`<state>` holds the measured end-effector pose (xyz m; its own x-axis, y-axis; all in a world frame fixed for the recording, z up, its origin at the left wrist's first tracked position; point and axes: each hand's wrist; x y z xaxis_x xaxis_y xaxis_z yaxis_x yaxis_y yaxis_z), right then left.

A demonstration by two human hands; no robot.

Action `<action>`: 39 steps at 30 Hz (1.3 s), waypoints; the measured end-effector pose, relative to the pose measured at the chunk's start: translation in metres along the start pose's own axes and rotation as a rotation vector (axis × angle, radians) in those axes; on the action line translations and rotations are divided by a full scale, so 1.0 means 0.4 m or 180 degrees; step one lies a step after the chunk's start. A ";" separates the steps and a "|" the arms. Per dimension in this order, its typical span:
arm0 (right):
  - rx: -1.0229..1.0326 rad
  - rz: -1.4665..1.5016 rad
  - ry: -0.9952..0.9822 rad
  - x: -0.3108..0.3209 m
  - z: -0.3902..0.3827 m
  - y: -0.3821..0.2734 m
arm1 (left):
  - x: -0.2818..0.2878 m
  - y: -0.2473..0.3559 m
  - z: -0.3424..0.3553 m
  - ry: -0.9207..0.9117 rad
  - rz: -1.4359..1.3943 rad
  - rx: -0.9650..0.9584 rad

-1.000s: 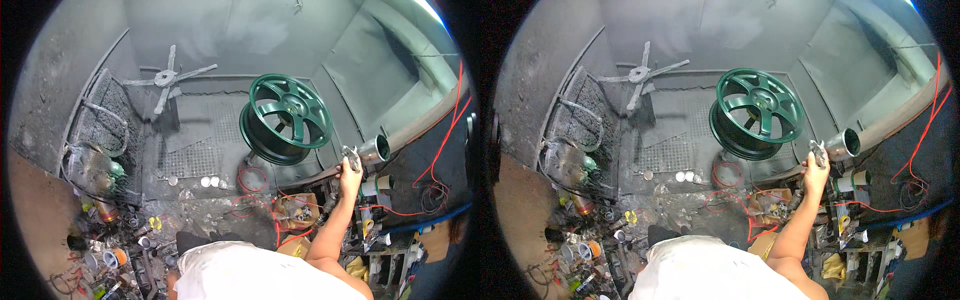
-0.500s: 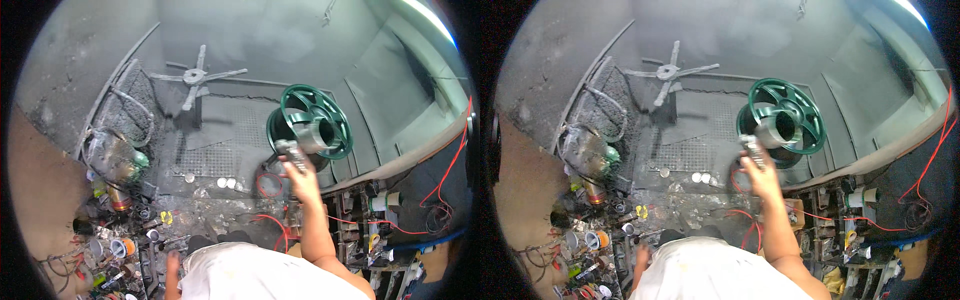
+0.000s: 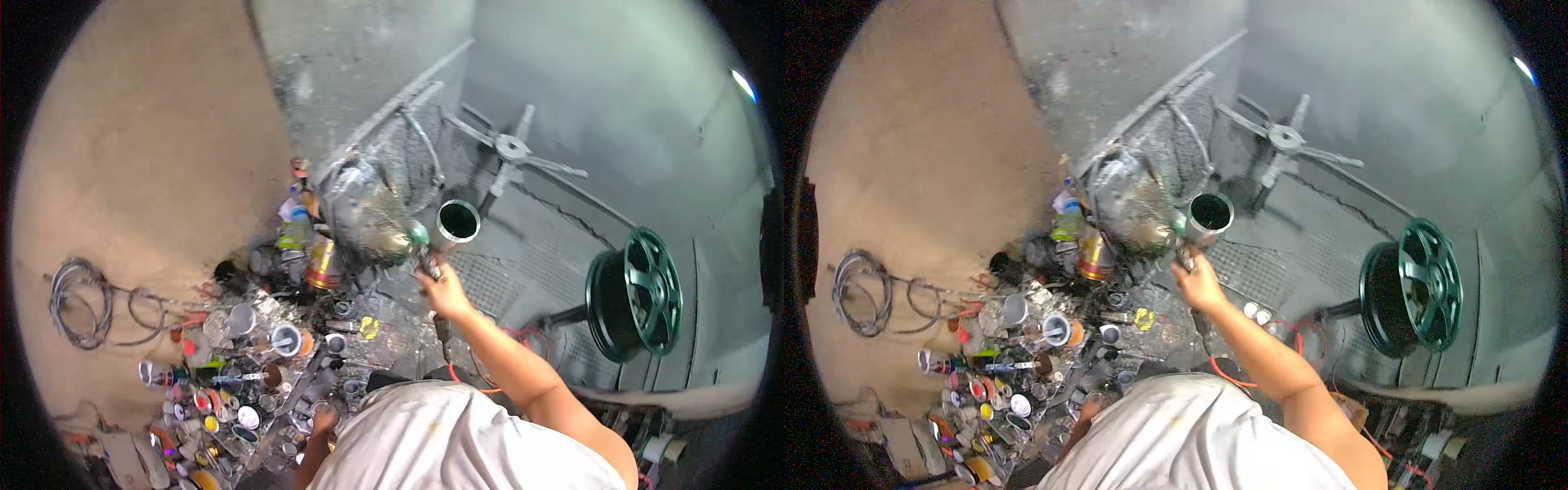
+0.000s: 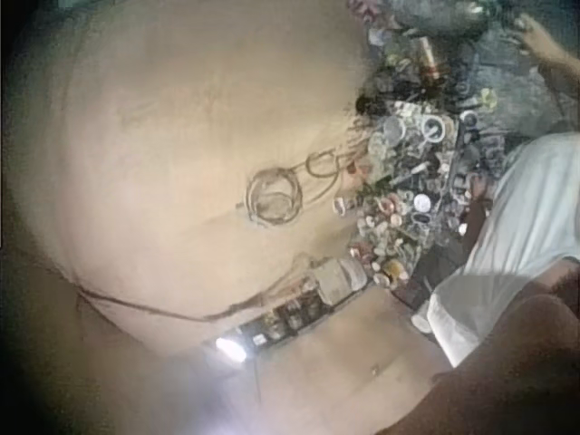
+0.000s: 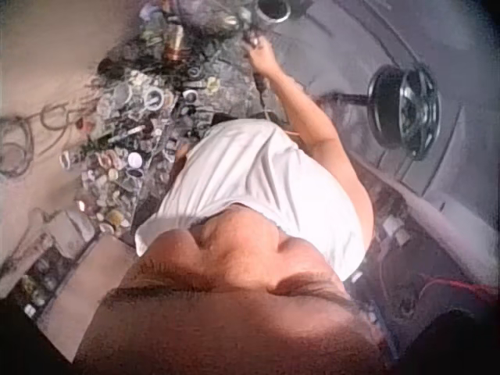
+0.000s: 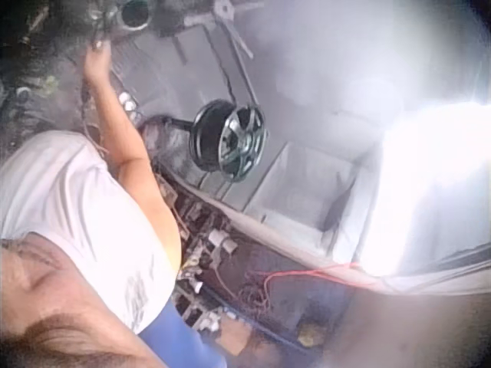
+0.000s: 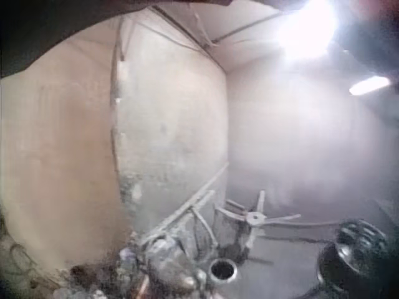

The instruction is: The person spray paints a car wheel rim using a spray gun, carries it over to the floor, places another rim onto the stand to spray paint it, and mixes paint in a cup with a palette knife.

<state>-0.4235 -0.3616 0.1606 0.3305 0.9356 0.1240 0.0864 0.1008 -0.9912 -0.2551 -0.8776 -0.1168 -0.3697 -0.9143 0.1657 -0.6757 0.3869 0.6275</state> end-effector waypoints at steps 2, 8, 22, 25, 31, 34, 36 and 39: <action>-0.0123 0.0444 0.0305 -0.040 0.104 -0.081 | -0.006 -0.028 -0.055 0.0297 0.0404 0.0266; -0.0709 0.0956 0.0495 -0.252 0.490 -0.190 | -0.052 -0.026 -0.175 0.0551 0.0313 0.0737; -0.0185 -0.0142 -0.0223 -0.243 0.596 -0.104 | -0.119 0.356 0.061 -0.0255 0.1106 0.0084; 0.1191 -0.0915 -0.0392 -0.185 0.363 -0.050 | -0.156 0.411 0.117 -0.0602 0.1430 -0.0074; 0.0136 -0.1425 -0.1268 0.125 -0.219 0.330 | -0.343 0.600 0.234 -0.1579 0.2216 -0.0826; -0.2152 -0.1771 -0.1475 0.281 -0.492 0.461 | -0.440 0.671 0.278 -0.1904 0.2490 -0.1329; -0.1855 -0.1302 -0.0365 0.397 -0.633 0.542 | -0.659 0.845 0.158 -0.2482 0.2736 -0.0907; -0.2124 -0.1093 0.0201 0.499 -0.689 0.532 | -0.825 0.860 0.178 -0.2747 0.3431 -0.1658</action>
<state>-0.0801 -0.2466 -0.0125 0.2337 0.8653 0.4434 0.7388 0.1384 -0.6595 -0.4109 -0.4343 -0.0098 -0.9167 0.2057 0.3425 0.3972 0.5617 0.7258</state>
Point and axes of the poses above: each hand's wrist, its own z-axis towards the middle knuckle, its own x-axis out of the back of the hand, y = z × x, and after that the axes turned 8 degrees about x, right-handed
